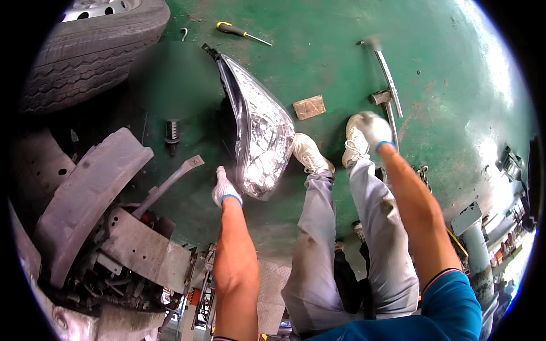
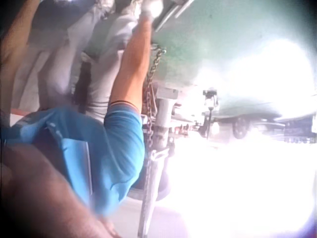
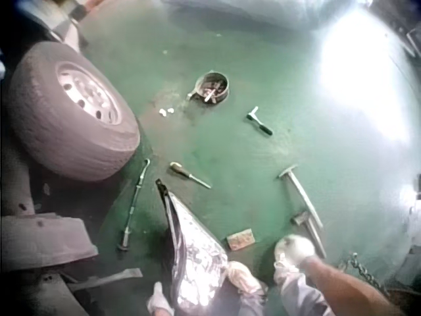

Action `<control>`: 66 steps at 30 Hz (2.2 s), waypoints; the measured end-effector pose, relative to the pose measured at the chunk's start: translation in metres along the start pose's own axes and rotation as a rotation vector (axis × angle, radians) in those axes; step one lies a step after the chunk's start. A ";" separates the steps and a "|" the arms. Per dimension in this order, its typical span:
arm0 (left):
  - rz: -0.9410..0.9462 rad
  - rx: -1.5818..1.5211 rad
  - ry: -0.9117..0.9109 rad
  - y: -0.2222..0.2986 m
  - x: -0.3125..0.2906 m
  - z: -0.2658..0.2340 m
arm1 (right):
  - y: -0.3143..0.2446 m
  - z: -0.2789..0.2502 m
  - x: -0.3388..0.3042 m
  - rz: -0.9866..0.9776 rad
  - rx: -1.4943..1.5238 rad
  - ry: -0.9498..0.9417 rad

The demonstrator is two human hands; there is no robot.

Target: The person repeatedly attempts to install a car headlight into the front bumper assembly. They use a hammer to tap the metal frame and adjust the headlight position multiple times, removing and reinserting the unit throughout the clip.

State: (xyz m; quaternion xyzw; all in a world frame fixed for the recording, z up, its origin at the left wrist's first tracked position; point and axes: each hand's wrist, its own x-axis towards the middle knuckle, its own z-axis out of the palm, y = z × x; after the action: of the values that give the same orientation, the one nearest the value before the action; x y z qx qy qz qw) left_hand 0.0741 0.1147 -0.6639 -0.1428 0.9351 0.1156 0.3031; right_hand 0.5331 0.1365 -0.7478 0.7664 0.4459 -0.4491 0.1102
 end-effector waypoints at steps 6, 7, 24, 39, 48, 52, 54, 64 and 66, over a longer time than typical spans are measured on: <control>0.284 0.170 0.010 0.008 0.003 0.000 | -0.072 0.183 0.016 0.142 0.741 -0.278; 0.329 0.172 0.059 0.009 -0.004 0.002 | -0.088 0.200 0.015 0.176 0.921 -0.245; 0.618 0.253 0.135 -0.041 -0.227 -0.119 | -0.054 0.105 -0.140 0.629 1.843 -0.176; 1.159 0.000 0.087 -0.025 -0.506 -0.430 | -0.089 -0.182 -0.392 0.270 1.617 -0.719; 0.973 -0.316 0.381 -0.040 -0.501 -0.557 | -0.186 -0.245 -0.483 0.037 1.443 -0.952; 0.964 -0.361 0.453 -0.039 -0.468 -0.589 | -0.237 -0.222 -0.489 -0.139 1.512 -1.022; 1.006 -0.360 0.505 -0.044 -0.448 -0.600 | -0.264 -0.222 -0.501 -0.183 1.479 -1.069; 1.011 -0.368 0.564 -0.012 -0.404 -0.598 | -0.363 -0.286 -0.575 -0.378 1.385 -0.994; 0.948 -0.358 0.509 -0.001 -0.409 -0.599 | -0.377 -0.293 -0.585 -0.343 1.357 -0.872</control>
State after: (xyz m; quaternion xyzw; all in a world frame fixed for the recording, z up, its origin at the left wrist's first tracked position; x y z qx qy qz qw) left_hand 0.0716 0.0125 0.0543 0.2203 0.9063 0.3577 -0.0461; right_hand 0.2946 0.1796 -0.0330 0.3444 0.1055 -0.8886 -0.2839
